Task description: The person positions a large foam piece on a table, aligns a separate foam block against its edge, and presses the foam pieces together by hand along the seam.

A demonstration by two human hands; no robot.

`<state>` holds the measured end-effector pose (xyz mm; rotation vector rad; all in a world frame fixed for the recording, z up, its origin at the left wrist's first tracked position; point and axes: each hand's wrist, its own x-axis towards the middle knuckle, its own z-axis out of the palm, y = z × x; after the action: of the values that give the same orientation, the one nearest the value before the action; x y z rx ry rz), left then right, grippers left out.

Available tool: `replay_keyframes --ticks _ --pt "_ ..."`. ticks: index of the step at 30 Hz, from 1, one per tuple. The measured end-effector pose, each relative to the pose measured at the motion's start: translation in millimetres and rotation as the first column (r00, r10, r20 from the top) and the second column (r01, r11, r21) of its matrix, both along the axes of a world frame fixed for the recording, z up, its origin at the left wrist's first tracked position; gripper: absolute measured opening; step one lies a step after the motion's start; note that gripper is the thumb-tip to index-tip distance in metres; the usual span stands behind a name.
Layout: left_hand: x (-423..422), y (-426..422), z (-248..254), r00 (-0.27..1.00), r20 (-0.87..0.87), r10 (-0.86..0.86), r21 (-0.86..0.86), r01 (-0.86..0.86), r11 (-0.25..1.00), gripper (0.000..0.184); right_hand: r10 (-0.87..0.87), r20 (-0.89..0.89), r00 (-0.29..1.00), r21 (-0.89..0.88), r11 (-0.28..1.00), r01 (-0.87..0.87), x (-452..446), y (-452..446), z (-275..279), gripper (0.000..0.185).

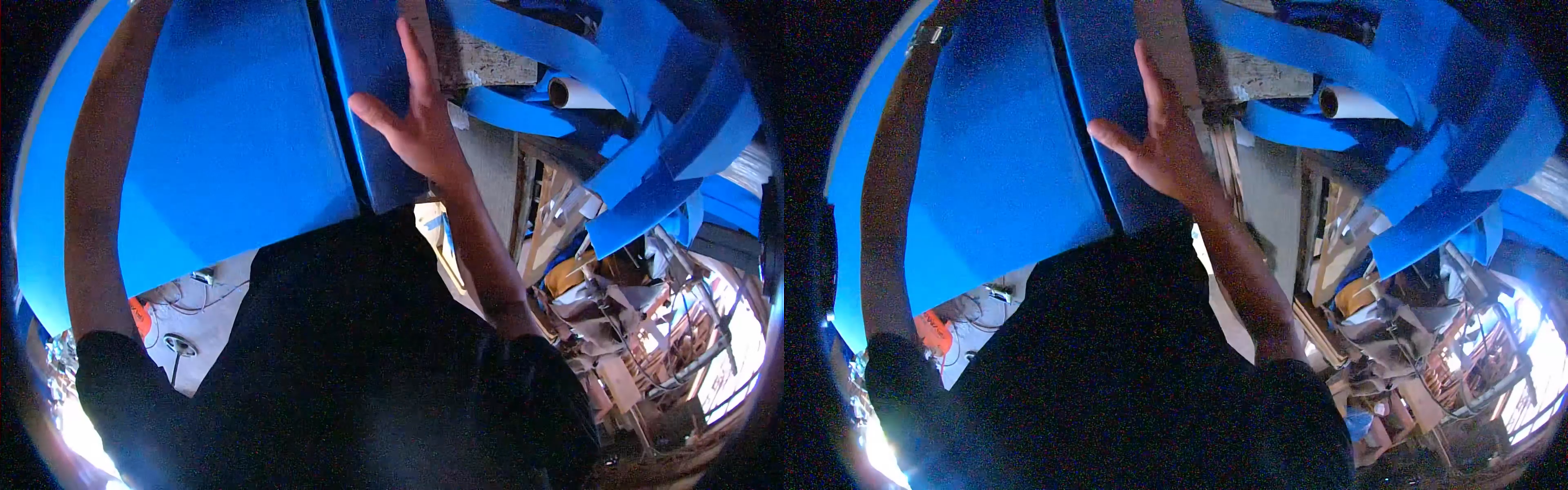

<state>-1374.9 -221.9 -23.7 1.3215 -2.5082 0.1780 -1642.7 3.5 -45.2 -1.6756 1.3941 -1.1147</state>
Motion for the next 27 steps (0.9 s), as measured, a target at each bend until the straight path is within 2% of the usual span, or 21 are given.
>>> replay_keyframes --ticks 2,4,5,8,10,12,16,22,26,27 --pt "-3.7 25.1 6.7 0.998 -0.049 0.03 -0.065 -0.033 0.997 0.046 0.026 0.011 1.0 -0.007 1.0 -0.026 -4.2 6.5 3.5 0.084" --pt "-13.3 74.4 16.5 0.995 -0.101 0.006 -0.1 -0.016 0.995 0.048 0.097 -0.089 0.991 0.045 0.995 -0.093 -11.2 5.6 13.7 0.085" --pt "-20.9 109.2 22.5 0.993 -0.111 -0.038 -0.065 0.03 0.997 0.049 0.132 -0.13 0.983 0.073 0.99 -0.123 -12.6 6.9 18.4 0.086" --pt "-59.3 249.9 56.2 0.956 -0.209 -0.207 0.286 0.262 0.922 0.07 0.191 -0.153 0.97 0.064 0.981 -0.183 -12.2 14.5 18.6 0.087" --pt "-67.4 293.9 46.1 0.957 -0.142 -0.253 0.353 0.288 0.89 0.072 0.243 -0.175 0.954 0.026 0.97 -0.242 -13.7 17.6 9.0 0.088" --pt "-65.7 308.0 31.8 0.973 -0.041 -0.226 0.294 0.228 0.928 0.074 0.286 -0.189 0.94 -0.001 0.957 -0.291 -16.8 22.7 2.4 0.088" --pt "-61.5 309.5 19.9 0.984 0.072 -0.166 0.154 0.154 0.976 0.078 0.352 -0.243 0.904 0.12 0.936 -0.332 -18.2 4.5 4.0 0.071" --pt "-59.4 313.5 12.6 0.988 0.112 -0.109 0.057 0.104 0.993 0.082 0.422 -0.127 0.898 -0.12 0.892 -0.436 -19.9 0.2 -0.6 0.075" --pt "-59.9 315.9 13.4 0.986 0.142 -0.09 0.047 0.084 0.995 0.08 0.34 -0.204 0.918 0.057 0.94 -0.336 -17.8 7.6 12.8 0.079" --pt "-60.5 315.5 13.7 0.985 0.142 -0.094 0.044 0.088 0.995 0.08 0.336 -0.205 0.919 0.055 0.942 -0.332 -17.4 8.4 13.0 0.079"
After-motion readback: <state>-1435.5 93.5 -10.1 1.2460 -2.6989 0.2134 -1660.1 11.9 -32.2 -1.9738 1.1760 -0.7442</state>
